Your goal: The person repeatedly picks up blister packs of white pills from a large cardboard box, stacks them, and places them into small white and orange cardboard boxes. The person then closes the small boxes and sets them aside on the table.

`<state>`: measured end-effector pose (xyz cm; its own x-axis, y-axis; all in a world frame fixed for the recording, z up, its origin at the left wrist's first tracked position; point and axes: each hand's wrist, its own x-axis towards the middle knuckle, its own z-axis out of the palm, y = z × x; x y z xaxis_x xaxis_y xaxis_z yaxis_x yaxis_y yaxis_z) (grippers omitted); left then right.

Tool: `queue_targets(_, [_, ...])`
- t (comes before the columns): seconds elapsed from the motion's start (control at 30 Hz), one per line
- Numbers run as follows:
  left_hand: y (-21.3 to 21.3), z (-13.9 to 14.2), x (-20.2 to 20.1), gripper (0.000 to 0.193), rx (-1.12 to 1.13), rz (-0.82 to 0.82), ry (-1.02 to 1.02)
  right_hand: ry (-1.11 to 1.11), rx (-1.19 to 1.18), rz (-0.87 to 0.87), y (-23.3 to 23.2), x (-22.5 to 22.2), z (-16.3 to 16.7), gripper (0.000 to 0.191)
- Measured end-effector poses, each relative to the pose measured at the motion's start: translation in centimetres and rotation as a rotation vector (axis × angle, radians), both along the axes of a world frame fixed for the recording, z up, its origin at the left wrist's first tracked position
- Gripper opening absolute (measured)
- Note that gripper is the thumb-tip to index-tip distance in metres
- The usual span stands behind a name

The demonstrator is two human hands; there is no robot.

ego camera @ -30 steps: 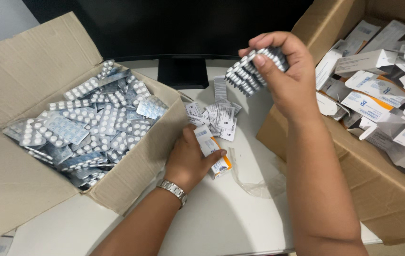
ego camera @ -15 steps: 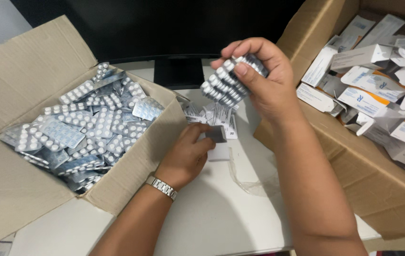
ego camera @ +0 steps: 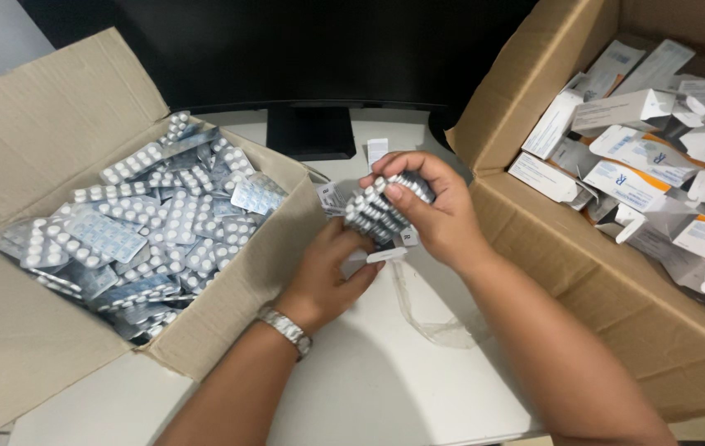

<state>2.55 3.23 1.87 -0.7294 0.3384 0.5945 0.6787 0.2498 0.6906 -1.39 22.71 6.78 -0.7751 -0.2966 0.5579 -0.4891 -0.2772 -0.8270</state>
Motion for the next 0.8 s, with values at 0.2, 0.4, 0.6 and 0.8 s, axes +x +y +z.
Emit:
queue_targets(0.2, [-1.1,0.6,-0.4,0.030,-0.086,0.013,-0.082,0.014,0.022,-0.024,0.8,-0.1,-0.4,0.014])
queue_targets(0.4, [-1.3,0.1,-0.4,0.028,-0.026,0.046,-0.278,0.155,0.093,-0.035,-0.4,1.3,-0.8,0.012])
queue_targets(0.6, [-1.9,-0.2,-1.0,0.027,0.102,-0.030,-0.236,0.294,0.241,-0.086,0.0,1.4,-0.5,0.011])
queue_targets(0.8, [-2.1,-0.6,-1.2,0.026,0.221,-0.070,-0.192,0.231,0.177,-0.090,-0.5,1.2,-1.4,0.011])
